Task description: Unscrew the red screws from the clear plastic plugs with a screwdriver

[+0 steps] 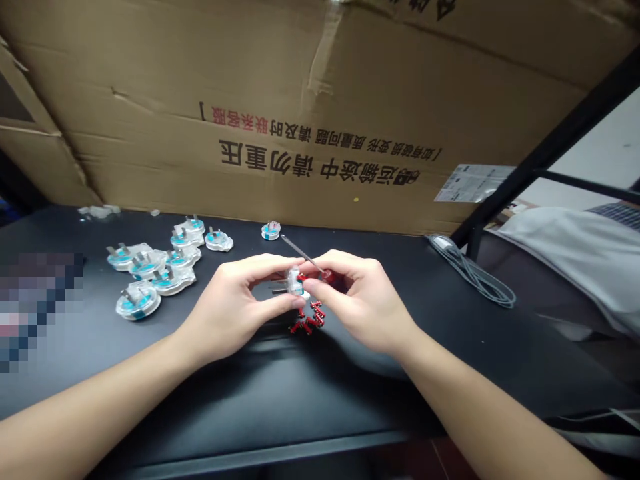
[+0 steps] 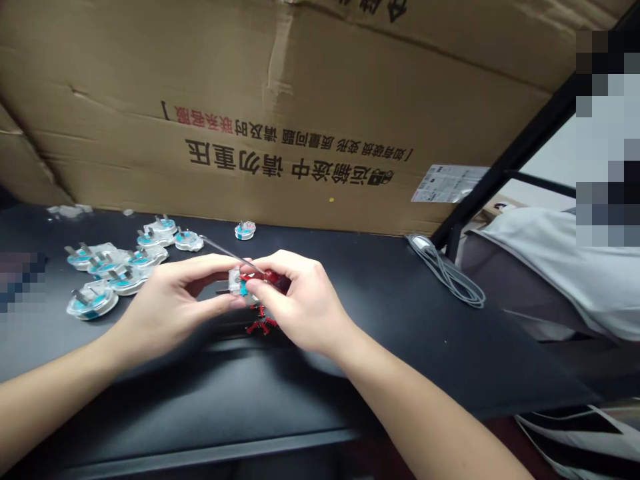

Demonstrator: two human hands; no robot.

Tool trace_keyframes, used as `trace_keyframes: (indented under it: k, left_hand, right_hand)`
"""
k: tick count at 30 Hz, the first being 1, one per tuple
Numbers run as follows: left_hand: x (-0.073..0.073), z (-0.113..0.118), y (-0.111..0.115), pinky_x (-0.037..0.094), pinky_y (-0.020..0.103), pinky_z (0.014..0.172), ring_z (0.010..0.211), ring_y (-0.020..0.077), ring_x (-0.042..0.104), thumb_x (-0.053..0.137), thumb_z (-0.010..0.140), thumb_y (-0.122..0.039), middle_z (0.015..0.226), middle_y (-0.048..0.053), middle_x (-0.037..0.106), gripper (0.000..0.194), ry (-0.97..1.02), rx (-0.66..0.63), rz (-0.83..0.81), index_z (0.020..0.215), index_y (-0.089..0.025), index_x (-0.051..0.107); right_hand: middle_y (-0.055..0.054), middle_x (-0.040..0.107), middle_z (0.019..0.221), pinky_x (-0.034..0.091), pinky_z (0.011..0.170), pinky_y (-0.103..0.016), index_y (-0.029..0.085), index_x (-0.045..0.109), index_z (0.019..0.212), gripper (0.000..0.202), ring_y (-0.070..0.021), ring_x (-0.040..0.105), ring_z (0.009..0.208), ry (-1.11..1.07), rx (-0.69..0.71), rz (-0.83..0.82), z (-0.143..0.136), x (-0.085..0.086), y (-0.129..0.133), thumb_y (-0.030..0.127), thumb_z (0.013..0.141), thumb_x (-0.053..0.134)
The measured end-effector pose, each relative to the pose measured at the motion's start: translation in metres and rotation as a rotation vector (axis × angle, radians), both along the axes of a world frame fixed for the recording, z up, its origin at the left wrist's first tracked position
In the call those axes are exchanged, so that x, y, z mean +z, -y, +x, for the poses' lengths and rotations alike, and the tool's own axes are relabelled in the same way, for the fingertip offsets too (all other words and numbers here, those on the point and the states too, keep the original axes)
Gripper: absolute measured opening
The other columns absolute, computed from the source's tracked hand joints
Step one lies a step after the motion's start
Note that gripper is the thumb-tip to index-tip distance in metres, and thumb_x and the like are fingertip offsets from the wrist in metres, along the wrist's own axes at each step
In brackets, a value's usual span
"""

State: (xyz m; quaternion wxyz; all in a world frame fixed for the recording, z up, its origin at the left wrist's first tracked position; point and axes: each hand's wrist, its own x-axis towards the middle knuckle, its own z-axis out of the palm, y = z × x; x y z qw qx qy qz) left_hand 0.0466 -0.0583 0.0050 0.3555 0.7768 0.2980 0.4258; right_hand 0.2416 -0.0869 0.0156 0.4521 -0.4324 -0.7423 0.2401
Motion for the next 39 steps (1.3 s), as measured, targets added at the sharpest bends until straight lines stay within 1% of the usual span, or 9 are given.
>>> trace_keyframes:
  k: [6, 9, 14, 19, 23, 27, 34, 36, 39]
  left_hand:
    - [0.003, 0.0, 0.002, 0.056, 0.032, 0.091, 0.097, 0.0239, 0.071, 0.082, 0.074, -0.03, 0.108, 0.007, 0.077, 0.039, 0.055, 0.01, -0.134, 0.111, -0.017, 0.073]
    - [0.005, 0.001, 0.003, 0.058, 0.031, 0.089, 0.094, 0.023, 0.072, 0.081, 0.075, -0.027, 0.104, 0.006, 0.078, 0.037, 0.096, -0.048, -0.235, 0.111, -0.017, 0.074]
    - [0.006, 0.003, 0.004, 0.059, 0.031, 0.087, 0.093, 0.0225, 0.074, 0.079, 0.076, -0.02, 0.1, 0.003, 0.079, 0.034, 0.166, -0.131, -0.328, 0.11, -0.021, 0.075]
    - [0.01, 0.004, 0.008, 0.059, 0.034, 0.09, 0.098, 0.0254, 0.074, 0.075, 0.08, -0.023, 0.107, 0.003, 0.079, 0.029, 0.131, -0.155, -0.349, 0.109, -0.023, 0.077]
    - [0.012, 0.004, 0.009, 0.06, 0.036, 0.09, 0.095, 0.0259, 0.075, 0.073, 0.083, -0.028, 0.107, 0.003, 0.079, 0.031, 0.115, -0.186, -0.419, 0.114, -0.023, 0.076]
    - [0.011, 0.004, 0.008, 0.06, 0.036, 0.088, 0.094, 0.0253, 0.075, 0.071, 0.085, -0.028, 0.111, 0.004, 0.077, 0.032, 0.09, -0.206, -0.429, 0.117, -0.024, 0.074]
    - [0.008, 0.004, 0.006, 0.059, 0.036, 0.094, 0.103, 0.0266, 0.073, 0.075, 0.082, -0.03, 0.114, 0.006, 0.077, 0.04, 0.089, -0.184, -0.402, 0.121, -0.022, 0.071]
    - [0.007, 0.004, 0.006, 0.058, 0.038, 0.095, 0.104, 0.0275, 0.072, 0.078, 0.079, -0.028, 0.115, 0.007, 0.076, 0.043, 0.112, -0.163, -0.38, 0.121, -0.021, 0.071]
    - [0.006, 0.004, 0.007, 0.057, 0.039, 0.097, 0.106, 0.0286, 0.071, 0.082, 0.074, -0.025, 0.117, 0.008, 0.076, 0.044, 0.151, -0.111, -0.328, 0.116, -0.02, 0.072]
  right_hand:
    - [0.0, 0.067, 0.086, 0.047, 0.07, -0.025, 0.018, 0.068, 0.093, 0.008, -0.0114, 0.059, 0.075, -0.063, 0.041, -0.076, 0.001, 0.0, -0.002, 0.022, 0.09, 0.061]
    - [0.001, 0.067, 0.083, 0.048, 0.069, -0.024, 0.019, 0.067, 0.094, 0.008, -0.0115, 0.059, 0.074, -0.122, 0.028, -0.071, -0.001, -0.002, -0.002, 0.024, 0.09, 0.062]
    - [0.002, 0.066, 0.079, 0.048, 0.064, -0.023, 0.021, 0.064, 0.091, 0.004, -0.0107, 0.059, 0.068, -0.131, -0.035, 0.065, -0.004, -0.007, 0.0, 0.02, 0.087, 0.065]
    - [0.0, 0.072, 0.079, 0.05, 0.065, -0.025, 0.021, 0.071, 0.088, 0.006, -0.0124, 0.062, 0.066, 0.089, -0.157, 0.307, -0.003, -0.006, -0.001, 0.018, 0.087, 0.066]
    - [-0.003, 0.076, 0.085, 0.053, 0.068, -0.026, 0.022, 0.075, 0.091, 0.012, -0.0145, 0.067, 0.072, 0.222, -0.139, 0.446, 0.001, -0.006, -0.005, 0.018, 0.09, 0.063]
    - [-0.004, 0.076, 0.086, 0.053, 0.068, -0.024, 0.018, 0.075, 0.089, 0.011, -0.0136, 0.068, 0.073, 0.268, -0.107, 0.503, 0.004, -0.005, -0.007, 0.018, 0.09, 0.064]
    - [-0.004, 0.073, 0.083, 0.05, 0.066, -0.025, 0.017, 0.074, 0.088, 0.014, -0.0133, 0.063, 0.069, 0.257, -0.153, 0.432, 0.007, -0.001, -0.006, 0.016, 0.09, 0.06]
    - [-0.003, 0.072, 0.079, 0.049, 0.062, -0.026, 0.018, 0.074, 0.087, 0.012, -0.0133, 0.061, 0.066, 0.116, -0.168, 0.291, 0.007, 0.003, -0.004, 0.021, 0.089, 0.062]
    - [-0.002, 0.07, 0.07, 0.046, 0.054, -0.024, 0.017, 0.075, 0.083, 0.016, -0.0121, 0.058, 0.059, -0.125, -0.077, -0.01, 0.004, 0.009, 0.001, 0.03, 0.086, 0.068]
